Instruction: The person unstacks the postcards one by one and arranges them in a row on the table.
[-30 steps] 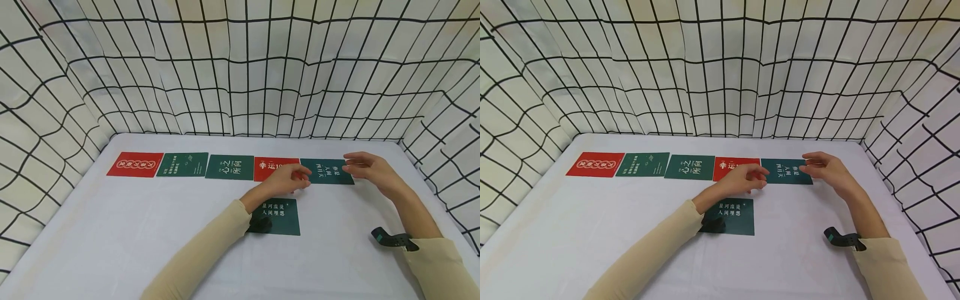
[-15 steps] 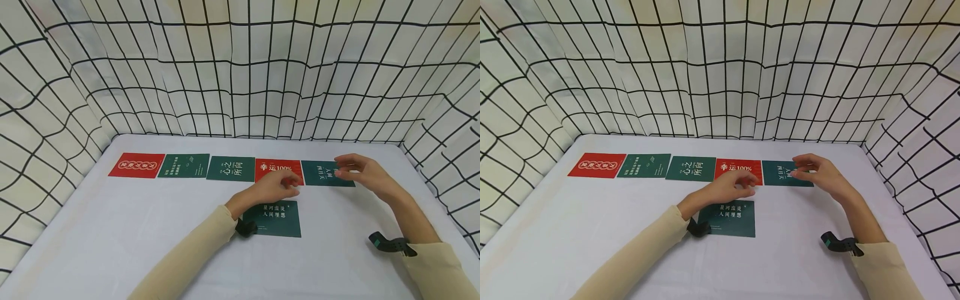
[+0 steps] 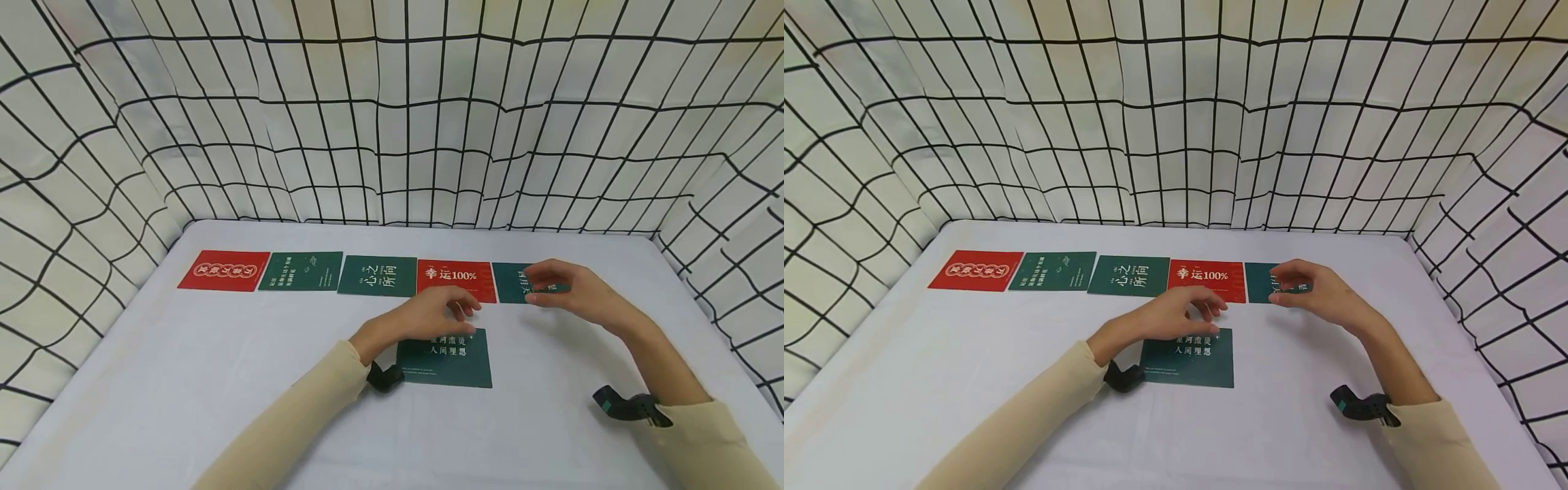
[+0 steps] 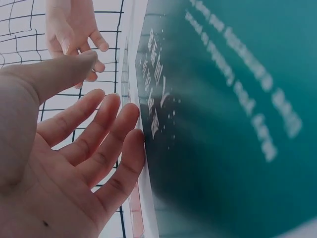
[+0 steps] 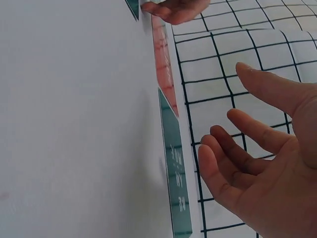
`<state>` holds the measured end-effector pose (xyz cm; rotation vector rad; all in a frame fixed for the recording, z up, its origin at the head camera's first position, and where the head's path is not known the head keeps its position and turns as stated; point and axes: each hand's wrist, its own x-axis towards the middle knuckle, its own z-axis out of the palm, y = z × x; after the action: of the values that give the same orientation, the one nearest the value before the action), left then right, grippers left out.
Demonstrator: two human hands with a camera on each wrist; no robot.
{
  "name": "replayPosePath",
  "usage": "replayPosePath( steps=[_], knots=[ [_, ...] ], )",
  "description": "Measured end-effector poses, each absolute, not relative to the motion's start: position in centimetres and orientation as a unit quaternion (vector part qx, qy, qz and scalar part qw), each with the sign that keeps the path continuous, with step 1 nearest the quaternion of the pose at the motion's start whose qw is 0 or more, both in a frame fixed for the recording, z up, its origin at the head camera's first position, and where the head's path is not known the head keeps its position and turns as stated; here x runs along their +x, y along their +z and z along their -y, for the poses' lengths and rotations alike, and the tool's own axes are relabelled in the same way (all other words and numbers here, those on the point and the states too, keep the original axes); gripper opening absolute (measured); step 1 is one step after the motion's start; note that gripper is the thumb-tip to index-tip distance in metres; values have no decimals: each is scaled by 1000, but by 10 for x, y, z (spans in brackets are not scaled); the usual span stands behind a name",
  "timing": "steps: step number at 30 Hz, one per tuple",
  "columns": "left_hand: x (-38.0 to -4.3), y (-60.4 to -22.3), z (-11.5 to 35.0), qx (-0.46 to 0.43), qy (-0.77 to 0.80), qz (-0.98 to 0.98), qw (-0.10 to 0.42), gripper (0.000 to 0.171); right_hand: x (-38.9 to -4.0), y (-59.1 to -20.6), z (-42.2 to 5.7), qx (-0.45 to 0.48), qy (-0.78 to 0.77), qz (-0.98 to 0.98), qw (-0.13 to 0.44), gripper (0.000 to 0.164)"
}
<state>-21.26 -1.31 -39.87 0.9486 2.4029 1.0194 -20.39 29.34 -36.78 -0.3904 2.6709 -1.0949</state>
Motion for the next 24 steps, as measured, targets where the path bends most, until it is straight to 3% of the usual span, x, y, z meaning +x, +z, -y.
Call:
replayPosePath(
  steps=[24],
  knots=[
    [-203,-389,54,338,327,-859,206,51,-187,-373,-253,-203,-376,-891,151,55]
  ],
)
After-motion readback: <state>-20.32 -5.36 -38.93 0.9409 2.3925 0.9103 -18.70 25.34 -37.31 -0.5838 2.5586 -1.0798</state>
